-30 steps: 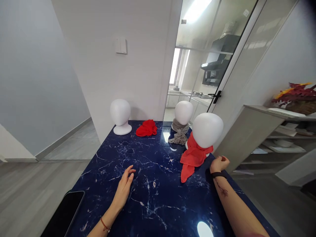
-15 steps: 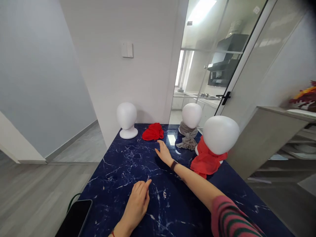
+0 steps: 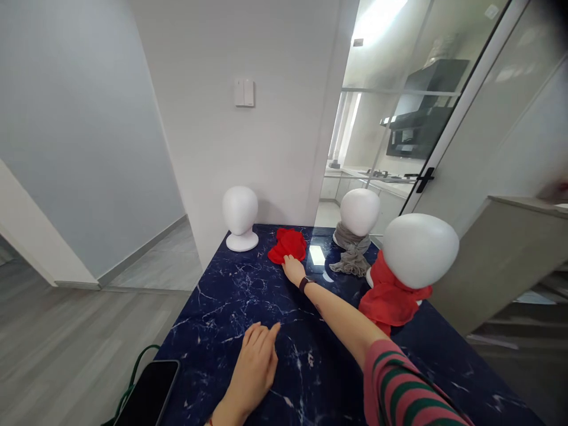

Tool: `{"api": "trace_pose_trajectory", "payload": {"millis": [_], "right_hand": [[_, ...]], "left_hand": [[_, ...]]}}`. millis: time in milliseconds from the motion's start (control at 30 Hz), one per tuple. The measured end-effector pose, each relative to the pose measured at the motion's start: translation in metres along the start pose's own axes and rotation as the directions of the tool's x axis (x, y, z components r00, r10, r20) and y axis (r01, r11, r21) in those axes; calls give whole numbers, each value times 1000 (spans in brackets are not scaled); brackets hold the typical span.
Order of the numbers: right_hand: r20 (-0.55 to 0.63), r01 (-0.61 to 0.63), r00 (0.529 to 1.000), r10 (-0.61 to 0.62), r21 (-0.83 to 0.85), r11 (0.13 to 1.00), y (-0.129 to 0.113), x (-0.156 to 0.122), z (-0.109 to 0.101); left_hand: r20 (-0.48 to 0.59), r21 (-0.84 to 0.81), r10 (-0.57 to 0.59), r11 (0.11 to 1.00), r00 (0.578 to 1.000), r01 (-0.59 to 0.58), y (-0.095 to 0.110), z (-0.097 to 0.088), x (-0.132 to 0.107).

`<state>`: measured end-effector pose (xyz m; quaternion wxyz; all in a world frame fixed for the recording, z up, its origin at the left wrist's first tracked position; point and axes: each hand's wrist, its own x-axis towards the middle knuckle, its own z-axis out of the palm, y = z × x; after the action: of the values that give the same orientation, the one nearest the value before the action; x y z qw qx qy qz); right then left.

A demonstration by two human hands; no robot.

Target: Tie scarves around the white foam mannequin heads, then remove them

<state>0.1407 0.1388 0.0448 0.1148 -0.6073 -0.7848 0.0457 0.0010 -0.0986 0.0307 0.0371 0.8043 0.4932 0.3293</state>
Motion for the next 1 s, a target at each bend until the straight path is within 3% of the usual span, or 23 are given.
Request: {"api": "trace_pose_trajectory", "payload": {"millis": [100,167,267,333,367,433,533,633,700,833,1000], "right_hand": [[80,30,996,-28,-16,999,11,-46,-9],[124,48,991,-46,-15,999,23,-85,-16],[173,73,982,-76,21,997,43,-144,-27],[191,81,975,-110,152,985,55,-179,-34],[210,72,969,-128,252,965,59,-194,-37],[291,9,942,-167,477,879,67,-219,-39],[432,-181,872,-231,723,667,72,-243,-31],[396,-272,896,-201,848,455,73,-258,-17],[331,-250,932,-146,880,404,72,-262,-11],[318,-237,939,-130,874,425,69,-261,-15],[410,-284,893,-188,835,472,70,-251,-25]], "left_hand": [[-63,-161,-184,972,981,172,-2,-2,2],[-98,-291,-329,912,939,289,-5,-1,4],[-154,-478,-572,757,806,446,-19,5,16],[-194,-536,-684,675,704,508,-34,13,32],[-209,-535,-701,666,682,520,-43,16,42],[-215,-511,-747,636,629,579,-64,21,69],[-264,-460,-776,623,573,632,-101,21,110],[-322,-375,-753,658,574,652,-138,14,144],[-347,-315,-725,688,596,654,-161,10,162],[-361,-221,-678,730,640,647,-203,10,198],[-405,-147,-645,746,649,650,-237,19,243]]}}
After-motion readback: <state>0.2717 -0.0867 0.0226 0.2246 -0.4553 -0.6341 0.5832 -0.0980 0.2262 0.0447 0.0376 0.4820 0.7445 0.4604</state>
